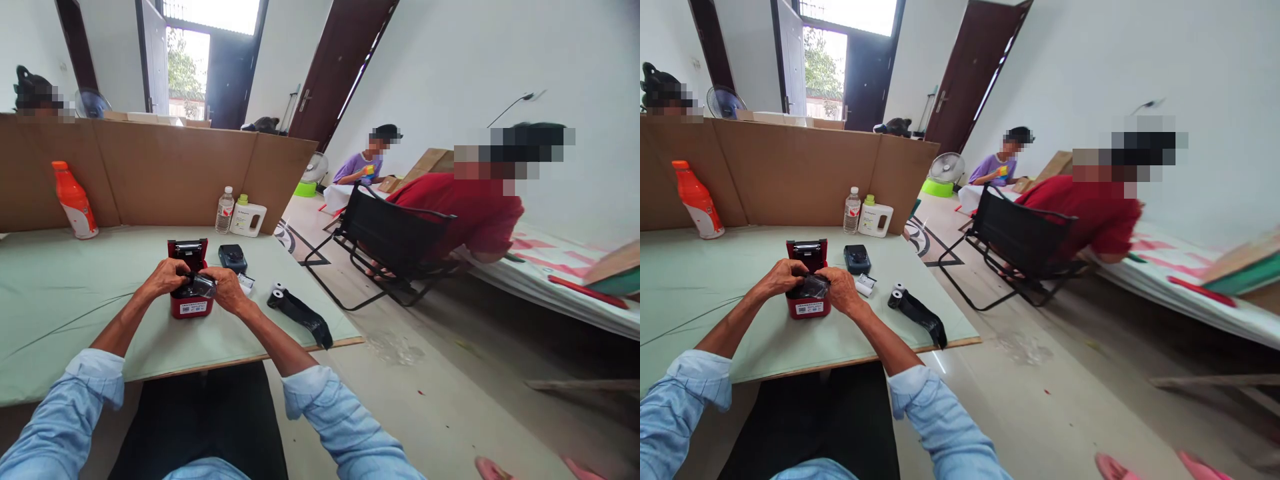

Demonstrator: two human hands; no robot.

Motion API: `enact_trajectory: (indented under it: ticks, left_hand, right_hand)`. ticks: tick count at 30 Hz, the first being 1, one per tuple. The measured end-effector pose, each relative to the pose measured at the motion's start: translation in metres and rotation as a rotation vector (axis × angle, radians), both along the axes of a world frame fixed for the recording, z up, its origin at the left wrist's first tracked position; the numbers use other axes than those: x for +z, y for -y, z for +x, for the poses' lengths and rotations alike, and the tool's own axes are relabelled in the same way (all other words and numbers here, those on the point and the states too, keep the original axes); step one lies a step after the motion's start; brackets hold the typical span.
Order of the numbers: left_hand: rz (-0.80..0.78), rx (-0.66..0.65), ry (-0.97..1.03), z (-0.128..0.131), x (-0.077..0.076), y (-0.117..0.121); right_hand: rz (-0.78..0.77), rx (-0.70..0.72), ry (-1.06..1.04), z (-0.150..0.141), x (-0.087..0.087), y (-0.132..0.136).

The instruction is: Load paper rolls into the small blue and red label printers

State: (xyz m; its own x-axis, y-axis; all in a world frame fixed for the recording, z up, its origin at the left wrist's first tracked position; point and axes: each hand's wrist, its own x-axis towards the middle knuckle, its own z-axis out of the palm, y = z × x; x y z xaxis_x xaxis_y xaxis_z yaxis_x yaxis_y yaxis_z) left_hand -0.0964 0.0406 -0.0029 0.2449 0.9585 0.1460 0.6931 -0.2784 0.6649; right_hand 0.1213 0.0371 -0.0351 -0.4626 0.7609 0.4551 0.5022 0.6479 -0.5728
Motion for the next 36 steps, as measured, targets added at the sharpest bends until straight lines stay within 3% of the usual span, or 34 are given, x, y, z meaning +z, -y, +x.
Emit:
enact_trajectory:
  ticks: [3,10,18,20,22,25,28,31,36]
  left_hand:
    - [-0.014,-0.047,-0.057,0.0,0.008,-0.001]
    - [-0.015,-0.011,-0.215,0.004,0.02,-0.008]
    - [-0.125,-0.057,-0.163,-0.007,0.027,-0.004]
    - [0.012,0.049,-0.085,-0.018,0.028,-0.003]
    - [0.184,0.246,-0.026,-0.029,0.027,-0.006]
    - [0.204,0.375,0.048,-0.037,0.021,-0.018]
    - [0.069,0.242,0.197,-0.035,0.013,-0.034]
    - [0.053,0.12,0.358,-0.032,0.006,-0.04]
    - [0.084,0.005,0.372,-0.042,0.002,-0.018]
  right_hand:
    - [0.046,-0.003,0.124,-0.004,0.005,-0.002]
    - [0.07,0.006,0.292,-0.019,0.013,-0.002]
    - [0.046,-0.004,0.422,-0.021,0.019,-0.003]
    - [0.051,0.016,0.428,-0.019,0.021,0.0]
    - [0.055,0.051,0.436,-0.019,0.023,0.004]
    - [0.035,0.063,0.48,-0.02,0.026,0.009]
    - [0.0,0.041,0.545,-0.021,0.03,0.012]
    - [0.001,0.061,0.565,-0.021,0.032,0.012]
    - [0.069,0.098,0.45,-0.015,0.016,0.014]
